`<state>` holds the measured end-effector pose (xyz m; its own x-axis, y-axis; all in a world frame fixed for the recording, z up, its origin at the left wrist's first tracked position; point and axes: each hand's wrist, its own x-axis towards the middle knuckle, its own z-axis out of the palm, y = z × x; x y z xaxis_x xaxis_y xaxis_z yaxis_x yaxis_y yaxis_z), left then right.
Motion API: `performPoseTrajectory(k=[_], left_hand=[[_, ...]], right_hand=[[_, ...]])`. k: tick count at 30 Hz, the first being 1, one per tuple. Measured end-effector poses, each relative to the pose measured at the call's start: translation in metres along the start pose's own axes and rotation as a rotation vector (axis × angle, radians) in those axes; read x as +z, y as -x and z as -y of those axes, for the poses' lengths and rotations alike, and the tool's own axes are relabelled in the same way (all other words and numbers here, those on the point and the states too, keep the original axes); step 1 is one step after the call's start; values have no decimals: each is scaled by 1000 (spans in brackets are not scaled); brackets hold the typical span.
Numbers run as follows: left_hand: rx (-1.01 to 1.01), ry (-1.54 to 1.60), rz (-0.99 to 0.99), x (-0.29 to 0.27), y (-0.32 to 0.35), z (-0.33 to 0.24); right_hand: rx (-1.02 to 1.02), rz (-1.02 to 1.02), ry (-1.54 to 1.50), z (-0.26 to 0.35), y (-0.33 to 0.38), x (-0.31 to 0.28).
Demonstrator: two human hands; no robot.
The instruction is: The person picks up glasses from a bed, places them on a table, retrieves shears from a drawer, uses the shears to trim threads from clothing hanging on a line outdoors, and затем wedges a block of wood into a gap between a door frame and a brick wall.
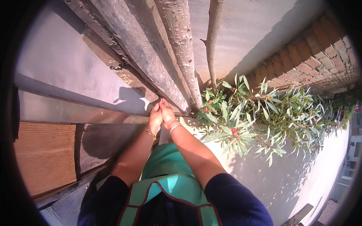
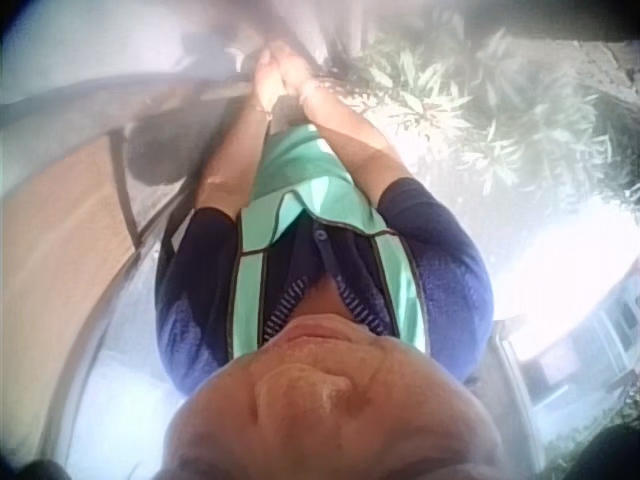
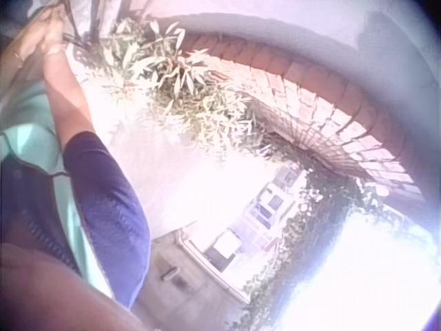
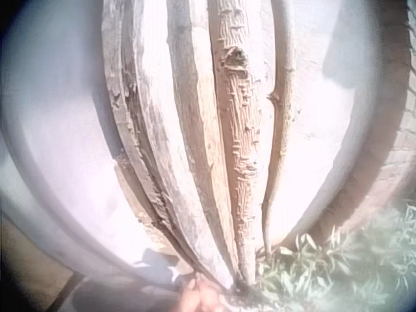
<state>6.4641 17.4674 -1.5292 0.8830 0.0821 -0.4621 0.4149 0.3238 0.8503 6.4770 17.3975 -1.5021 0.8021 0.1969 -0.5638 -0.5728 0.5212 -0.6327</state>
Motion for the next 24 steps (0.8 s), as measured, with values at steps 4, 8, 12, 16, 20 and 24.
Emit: performPoseTrajectory(k=[4, 8, 12, 16, 20, 24], left_hand=[[-28, -86, 135, 34, 102, 21], [-164, -339, 595, 71, 180, 12], [-136, -528, 938, 167, 245, -47], [-109, -591, 1193, 273, 309, -39], [-299, -547, 1348, 386, 404, 20], [-538, -535, 1476, 486, 483, 80]], right_hand=[[2, -43, 101, 9, 111, -46], [15, -89, 42, 49, 235, -101], [-279, -159, 192, 88, 346, -162], [-522, -223, 256, 127, 467, -230], [-663, -367, 335, 133, 610, -327], [-653, -552, 331, 127, 711, -411]])
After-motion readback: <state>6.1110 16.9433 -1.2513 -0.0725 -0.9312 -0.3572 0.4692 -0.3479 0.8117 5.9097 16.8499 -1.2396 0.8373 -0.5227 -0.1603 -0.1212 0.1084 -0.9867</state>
